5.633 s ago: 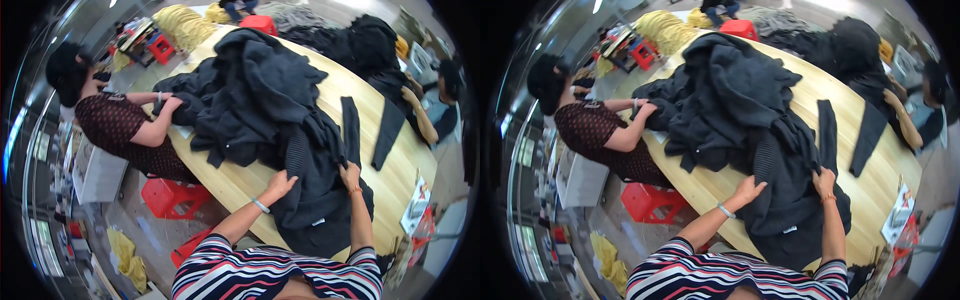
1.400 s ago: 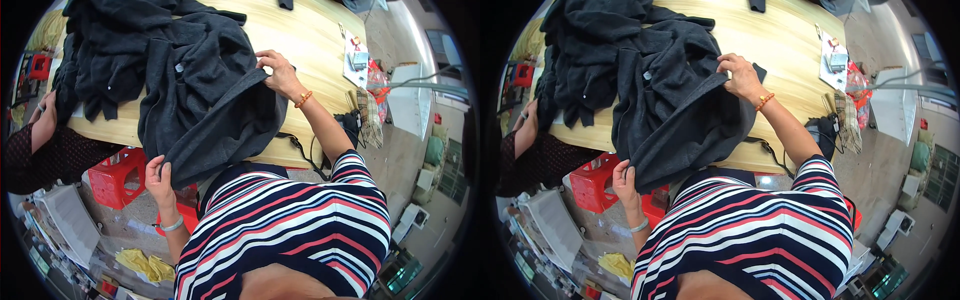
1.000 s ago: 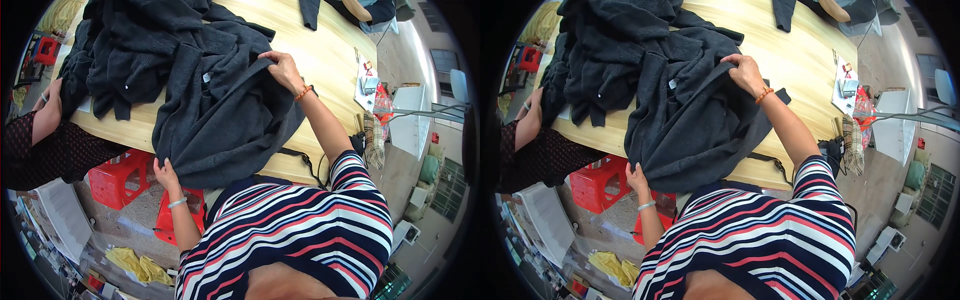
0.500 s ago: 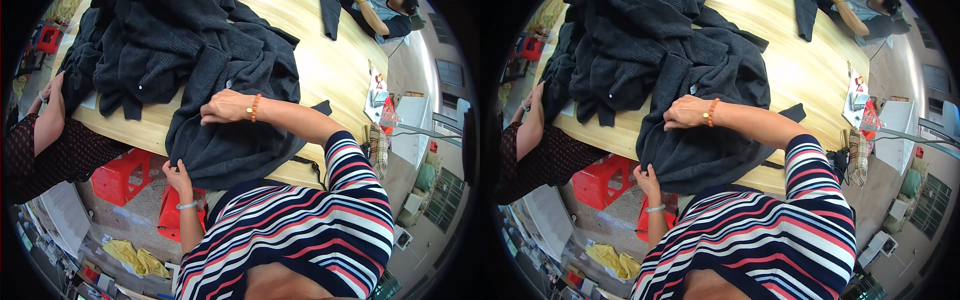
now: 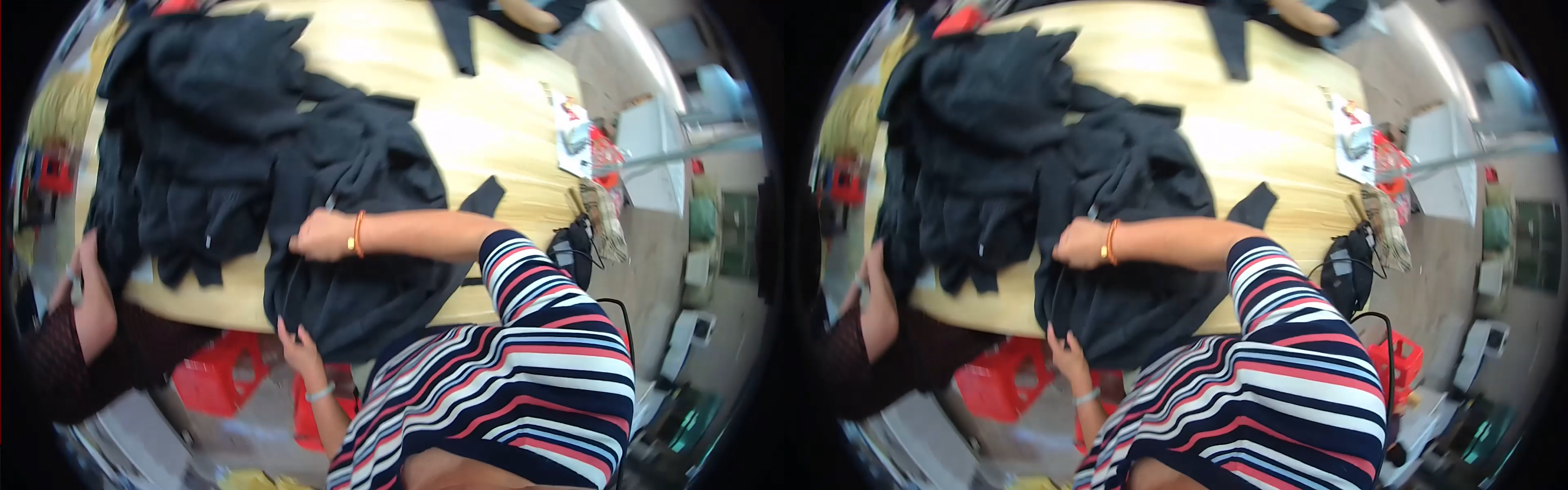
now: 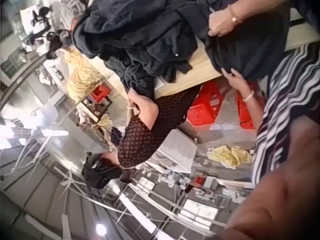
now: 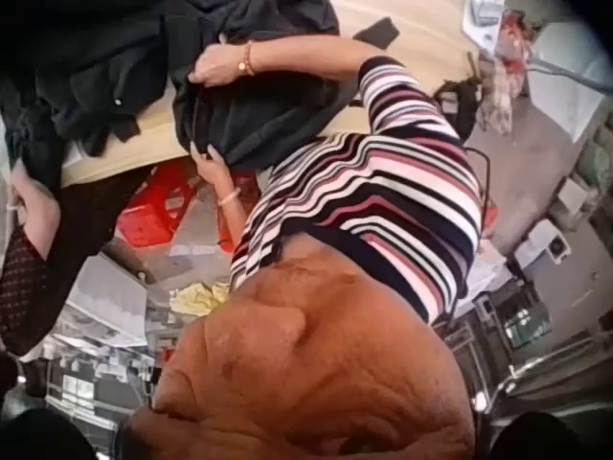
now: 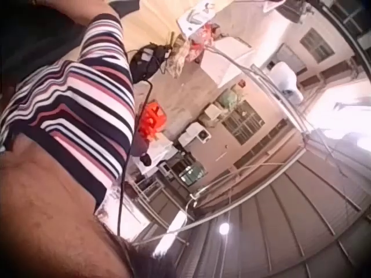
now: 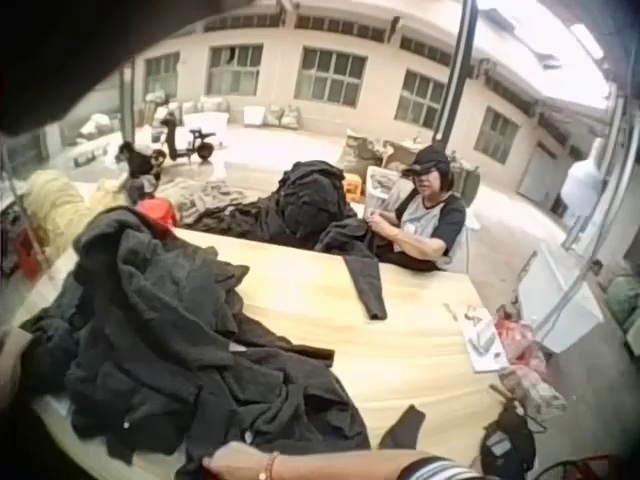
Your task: Inspecting and folding dark-colored jackets at a workstation in a sewing factory.
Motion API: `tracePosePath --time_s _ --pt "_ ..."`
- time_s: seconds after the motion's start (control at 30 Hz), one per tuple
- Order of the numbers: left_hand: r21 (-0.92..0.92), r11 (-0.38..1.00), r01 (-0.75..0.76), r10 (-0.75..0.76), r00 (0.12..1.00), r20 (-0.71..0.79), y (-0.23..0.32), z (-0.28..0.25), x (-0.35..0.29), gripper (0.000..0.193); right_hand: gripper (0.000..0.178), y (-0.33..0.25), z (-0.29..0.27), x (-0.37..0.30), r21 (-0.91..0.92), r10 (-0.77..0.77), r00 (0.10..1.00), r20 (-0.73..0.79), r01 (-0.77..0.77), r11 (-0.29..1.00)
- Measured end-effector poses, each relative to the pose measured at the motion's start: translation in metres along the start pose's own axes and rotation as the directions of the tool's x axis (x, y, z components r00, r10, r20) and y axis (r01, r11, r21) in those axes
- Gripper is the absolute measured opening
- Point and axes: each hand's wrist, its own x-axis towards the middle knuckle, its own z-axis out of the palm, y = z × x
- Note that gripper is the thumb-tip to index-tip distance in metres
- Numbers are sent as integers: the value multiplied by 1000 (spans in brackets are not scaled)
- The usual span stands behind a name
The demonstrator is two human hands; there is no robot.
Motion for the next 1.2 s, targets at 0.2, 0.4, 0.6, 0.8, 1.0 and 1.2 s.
tracePosePath --time_s 0.2,0.4,0.6,0.8,1.0,1.2 --pt "187 963 -193 211 974 -80 7 -3 3 27 19 -15 -59 -76 -27 -54 924 -380 48 999" --pt "250 933 -259 315 923 -222 35 -2 -4 21 20 -25 -102 -150 88 48 782 -621 10 996" --pt "-75 985 -154 139 974 -180 75 -45 51 25 20 -21 -149 -214 111 181 513 -839 -164 980" --pt "58 699 -713 617 560 -553 251 -121 43 21 28 -55 -239 -312 -135 -110 100 -989 -297 945" --pt "-31 656 -754 744 653 -143 225 -69 79 27 12 -8 -154 -350 -69 283 495 -821 -579 813" --pt "137 674 -726 714 688 130 134 22 89 19 14 54 16 -391 303 765 497 -410 -716 628"
